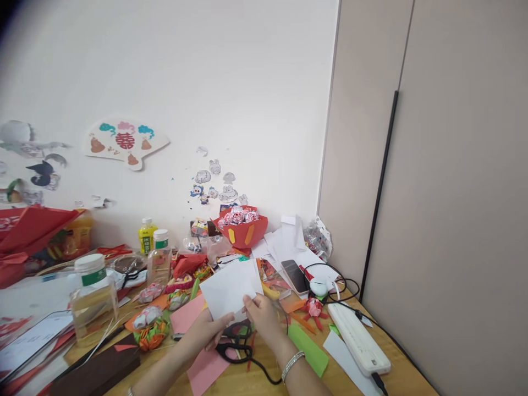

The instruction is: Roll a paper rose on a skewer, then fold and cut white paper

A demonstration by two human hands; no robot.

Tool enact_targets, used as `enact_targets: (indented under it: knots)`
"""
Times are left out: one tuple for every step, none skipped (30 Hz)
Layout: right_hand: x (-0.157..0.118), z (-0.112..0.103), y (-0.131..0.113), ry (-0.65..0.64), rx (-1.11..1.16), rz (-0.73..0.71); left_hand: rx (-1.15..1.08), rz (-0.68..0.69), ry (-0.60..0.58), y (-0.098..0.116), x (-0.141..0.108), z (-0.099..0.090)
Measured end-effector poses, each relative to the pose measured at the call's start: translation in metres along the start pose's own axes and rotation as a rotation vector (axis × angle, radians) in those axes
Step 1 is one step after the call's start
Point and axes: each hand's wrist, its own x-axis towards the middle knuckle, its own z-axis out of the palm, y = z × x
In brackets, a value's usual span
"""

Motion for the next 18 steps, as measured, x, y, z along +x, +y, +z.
enact_targets:
  knots:
    - [0.0,0.0,0.0,0.001,0.008,-0.008,0.002,0.001,-0.005,0.0,0.0,-0.001]
    - [0.001,0.0,-0.001,0.003,0.014,-0.016,0.005,0.003,-0.01,0.0,0.001,-0.001]
    - [0.001,-0.001,-0.002,0.004,0.018,-0.023,0.009,0.004,-0.017,0.001,0.001,-0.001]
    - [0.001,-0.001,-0.003,0.006,0.022,-0.026,0.016,0.005,-0.025,0.001,0.001,-0.001]
    - [0.0,-0.001,-0.004,0.007,0.029,-0.027,0.025,0.006,-0.034,0.002,0.001,-0.001]
    - [0.0,-0.001,-0.005,0.007,0.039,-0.028,0.034,0.005,-0.038,0.002,0.001,-0.001]
    - [0.0,-0.001,-0.006,0.003,0.053,-0.027,0.043,0.004,-0.035,0.002,0.001,-0.001]
    - [0.0,-0.002,-0.007,0.002,0.07,-0.024,0.048,0.005,-0.031,0.002,0.001,-0.001]
    - [-0.001,-0.002,-0.009,0.002,0.086,-0.023,0.052,0.005,-0.027,0.002,0.0,-0.001]
    - [-0.001,-0.002,-0.01,0.002,0.096,-0.022,0.05,0.004,-0.027,0.002,0.0,-0.002]
    - [-0.001,-0.002,-0.011,0.005,0.099,-0.022,0.045,0.005,-0.031,0.002,0.0,-0.002]
    - [-0.001,-0.003,-0.012,0.011,0.092,-0.023,0.037,0.006,-0.038,0.002,0.0,-0.002]
    - [-0.001,-0.003,-0.012,0.018,0.077,-0.027,0.028,0.006,-0.046,0.002,0.0,-0.002]
    - [-0.001,-0.004,-0.013,0.025,0.059,-0.031,0.018,0.007,-0.053,0.002,0.0,-0.002]
    - [-0.001,-0.004,-0.013,0.03,0.045,-0.035,0.006,0.009,-0.056,0.002,0.001,-0.002]
    - [-0.001,-0.004,-0.013,0.031,0.038,-0.037,-0.005,0.012,-0.057,0.002,0.002,-0.002]
    - [-0.001,-0.005,-0.013,0.03,0.035,-0.039,-0.017,0.016,-0.055,0.002,0.004,-0.002]
    - [-0.001,-0.005,-0.014,0.027,0.036,-0.041,-0.029,0.021,-0.052,0.002,0.005,-0.001]
